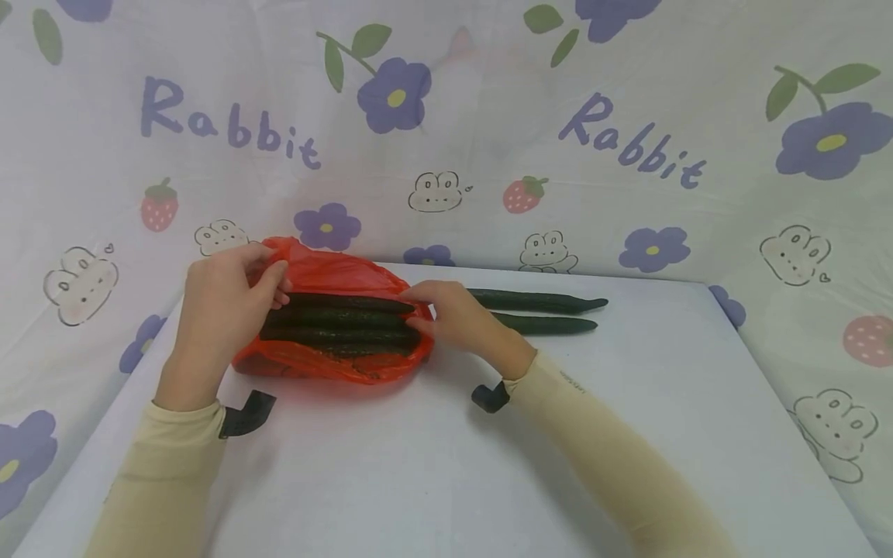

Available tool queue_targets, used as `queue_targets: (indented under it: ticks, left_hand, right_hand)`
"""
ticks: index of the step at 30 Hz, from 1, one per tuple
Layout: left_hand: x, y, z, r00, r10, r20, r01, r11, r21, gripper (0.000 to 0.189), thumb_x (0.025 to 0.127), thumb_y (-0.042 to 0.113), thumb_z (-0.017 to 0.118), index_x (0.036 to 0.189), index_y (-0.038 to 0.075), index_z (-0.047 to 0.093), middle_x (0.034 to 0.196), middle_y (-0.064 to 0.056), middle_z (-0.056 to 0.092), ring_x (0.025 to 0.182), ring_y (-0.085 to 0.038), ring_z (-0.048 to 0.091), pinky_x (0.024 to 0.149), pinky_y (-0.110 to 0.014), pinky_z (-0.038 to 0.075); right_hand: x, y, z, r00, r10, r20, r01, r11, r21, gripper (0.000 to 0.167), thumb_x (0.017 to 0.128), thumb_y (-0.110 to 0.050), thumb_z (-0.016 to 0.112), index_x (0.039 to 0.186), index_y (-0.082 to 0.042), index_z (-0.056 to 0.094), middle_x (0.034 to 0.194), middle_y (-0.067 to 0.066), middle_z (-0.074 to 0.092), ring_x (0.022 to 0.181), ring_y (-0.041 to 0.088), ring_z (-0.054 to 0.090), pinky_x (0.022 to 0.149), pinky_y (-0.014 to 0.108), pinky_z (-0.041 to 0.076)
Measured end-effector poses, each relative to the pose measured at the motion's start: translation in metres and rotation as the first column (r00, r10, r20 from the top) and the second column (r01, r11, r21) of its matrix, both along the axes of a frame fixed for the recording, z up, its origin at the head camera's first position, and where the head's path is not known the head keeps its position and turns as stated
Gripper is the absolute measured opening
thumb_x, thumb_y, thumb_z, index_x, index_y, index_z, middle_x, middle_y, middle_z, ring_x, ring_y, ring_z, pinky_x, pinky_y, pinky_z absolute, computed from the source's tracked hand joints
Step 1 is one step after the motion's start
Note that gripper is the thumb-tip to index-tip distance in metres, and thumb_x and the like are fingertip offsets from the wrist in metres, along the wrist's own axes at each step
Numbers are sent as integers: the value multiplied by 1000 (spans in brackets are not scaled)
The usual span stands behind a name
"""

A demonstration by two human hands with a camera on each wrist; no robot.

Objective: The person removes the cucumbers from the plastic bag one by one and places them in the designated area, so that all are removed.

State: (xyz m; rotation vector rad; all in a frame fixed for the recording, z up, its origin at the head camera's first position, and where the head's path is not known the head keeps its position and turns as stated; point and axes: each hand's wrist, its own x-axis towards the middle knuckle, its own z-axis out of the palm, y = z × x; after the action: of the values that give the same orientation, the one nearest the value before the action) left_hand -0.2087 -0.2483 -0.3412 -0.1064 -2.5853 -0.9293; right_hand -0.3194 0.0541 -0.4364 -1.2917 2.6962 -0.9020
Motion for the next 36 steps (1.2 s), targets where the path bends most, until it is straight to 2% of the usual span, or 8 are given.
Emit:
queue_targets:
  ticks: [4, 11, 17, 20, 25, 27, 32, 36]
  left_hand:
    - [0, -1, -1, 1000, -2, 3, 2, 1000, 3, 20, 108, 15, 69, 119, -1, 76, 88, -12, 76, 76, -27, 78, 70, -14, 56]
    - [-1, -2, -1, 1000, 0, 10, 0, 1000, 2, 20, 108, 15, 69, 118, 0, 76, 88, -13, 76, 77, -27, 78, 79, -42, 65]
    - [-1, -3, 0, 1000, -3, 0, 3, 1000, -1, 19, 108, 16, 69, 117, 0, 77, 87, -11, 76, 76, -27, 78, 73, -20, 57]
    - [-1, -3, 0, 1000, -2, 3, 2, 1000, -1, 20, 108, 16, 68, 117, 0, 77, 87, -12, 76, 77, -27, 77, 75, -26, 60]
    - [0, -2, 3, 1000, 2, 1, -2, 1000, 5, 16, 108, 13, 68, 115, 1, 77, 86, -11, 75, 76, -26, 77, 72, -15, 56]
    - [1, -2, 4, 1000, 3, -1, -3, 1000, 6, 15, 107, 12, 69, 115, 2, 77, 85, -10, 75, 75, -25, 77, 69, -7, 50]
    - [-1, -2, 2, 1000, -4, -6, 4, 1000, 6, 16, 107, 13, 69, 115, 1, 77, 85, -10, 75, 75, -26, 77, 67, -6, 47]
    - [-2, -3, 0, 1000, -22, -17, 23, 1000, 12, 16, 108, 14, 69, 114, 1, 77, 85, -10, 75, 74, -26, 77, 67, -5, 47]
  right_hand:
    - [1, -5, -1, 1000, -1, 23, 1, 1000, 13, 41, 101, -9, 79, 140, -4, 71, 130, 11, 74, 120, 29, 68, 105, 40, 56]
    - [5, -13, 2, 1000, -10, 18, 9, 999, 34, 39, 100, -8, 78, 138, -4, 72, 131, 8, 74, 123, 24, 67, 110, 39, 53]
    - [5, -20, 2, 1000, 5, -1, -5, 999, 49, 38, 100, -7, 78, 138, -4, 72, 132, 8, 73, 125, 24, 66, 111, 39, 53]
    - [5, -23, 1, 1000, 7, 3, -7, 999, 53, 37, 100, -6, 78, 137, -4, 72, 131, 8, 73, 125, 24, 66, 111, 38, 52]
    - [5, -31, 0, 1000, -10, 20, 8, 994, 112, 36, 100, -7, 78, 136, -5, 73, 131, 8, 73, 126, 23, 66, 112, 38, 52]
    - [5, -33, -2, 999, -29, 37, 23, 988, 153, 37, 101, -8, 78, 137, -6, 73, 132, 8, 73, 126, 23, 66, 112, 38, 52]
    - [4, -38, -5, 995, -66, 71, 48, 970, 237, 38, 101, -9, 77, 139, -7, 72, 131, 7, 73, 122, 24, 66, 109, 40, 54]
    - [3, -41, -8, 996, -68, 57, 49, 959, 278, 37, 101, -9, 76, 138, -8, 74, 127, 6, 75, 117, 23, 68, 108, 38, 54]
